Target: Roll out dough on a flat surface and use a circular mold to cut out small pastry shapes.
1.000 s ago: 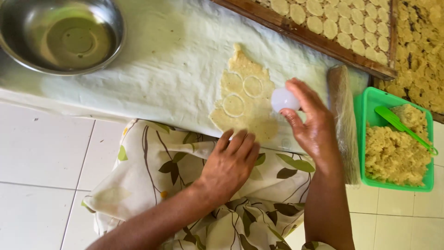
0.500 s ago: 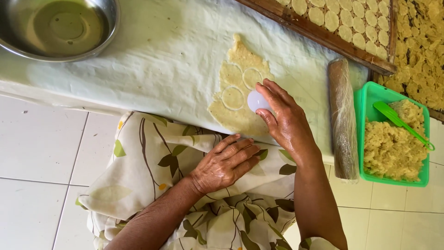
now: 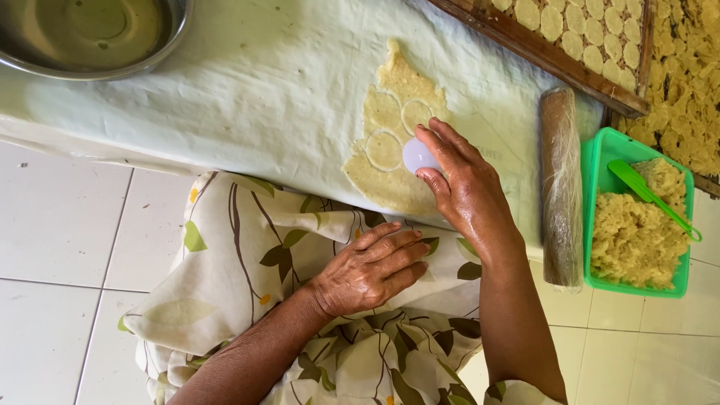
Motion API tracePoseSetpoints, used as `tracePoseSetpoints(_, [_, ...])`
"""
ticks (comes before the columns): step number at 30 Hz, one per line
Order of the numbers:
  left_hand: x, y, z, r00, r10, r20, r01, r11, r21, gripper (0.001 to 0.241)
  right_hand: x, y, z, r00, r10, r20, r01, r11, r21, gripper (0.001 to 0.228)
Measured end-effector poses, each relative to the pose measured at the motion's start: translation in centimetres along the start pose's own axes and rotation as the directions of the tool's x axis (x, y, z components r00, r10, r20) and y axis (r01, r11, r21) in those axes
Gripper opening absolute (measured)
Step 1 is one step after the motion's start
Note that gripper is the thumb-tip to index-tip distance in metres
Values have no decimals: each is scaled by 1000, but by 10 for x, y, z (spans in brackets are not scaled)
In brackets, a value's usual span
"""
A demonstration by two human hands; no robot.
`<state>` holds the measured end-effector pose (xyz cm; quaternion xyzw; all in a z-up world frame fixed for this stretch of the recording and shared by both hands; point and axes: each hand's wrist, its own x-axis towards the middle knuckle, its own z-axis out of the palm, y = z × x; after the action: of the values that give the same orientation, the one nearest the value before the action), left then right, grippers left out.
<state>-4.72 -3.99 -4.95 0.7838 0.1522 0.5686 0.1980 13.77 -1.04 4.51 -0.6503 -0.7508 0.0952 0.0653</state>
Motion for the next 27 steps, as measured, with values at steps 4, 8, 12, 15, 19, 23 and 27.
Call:
tracePoseSetpoints(4, [1, 0, 0, 1000, -12, -6, 12, 1000, -13, 14, 2, -1, -1, 1000, -7, -6, 8, 1000, 3, 54])
tracePoseSetpoints(8, [1, 2, 1, 1000, -22, -4, 22, 1000, -20, 13, 1, 9, 1, 1000, -2, 21, 2, 1000, 5, 58])
tracePoseSetpoints(12, [-3, 3, 4, 1000, -14, 8, 14, 999, -41, 17, 3, 1, -3, 1000, -11, 5, 11, 1000, -10, 55])
tracePoseSetpoints(15, [0, 1, 1, 1000, -20, 19, 20, 1000, -22, 17, 7, -4, -4, 1000, 0, 2, 0, 1000, 19, 54])
tracePoseSetpoints(19, [-1, 6, -2, 999, -31, 25, 32, 999, -34, 17, 2, -1, -3, 1000, 17, 14, -17, 1000, -5, 56])
tracePoseSetpoints(23, [-2, 6, -1, 999, -35, 12, 35, 999, -25, 19, 5, -6, -9, 999, 40, 35, -40, 999, 10, 56])
tracePoseSetpoints(27, [-1, 6, -2, 999, -26, 19, 27, 998, -59, 18, 4, -4, -5, 999, 32, 19, -32, 999, -25, 55])
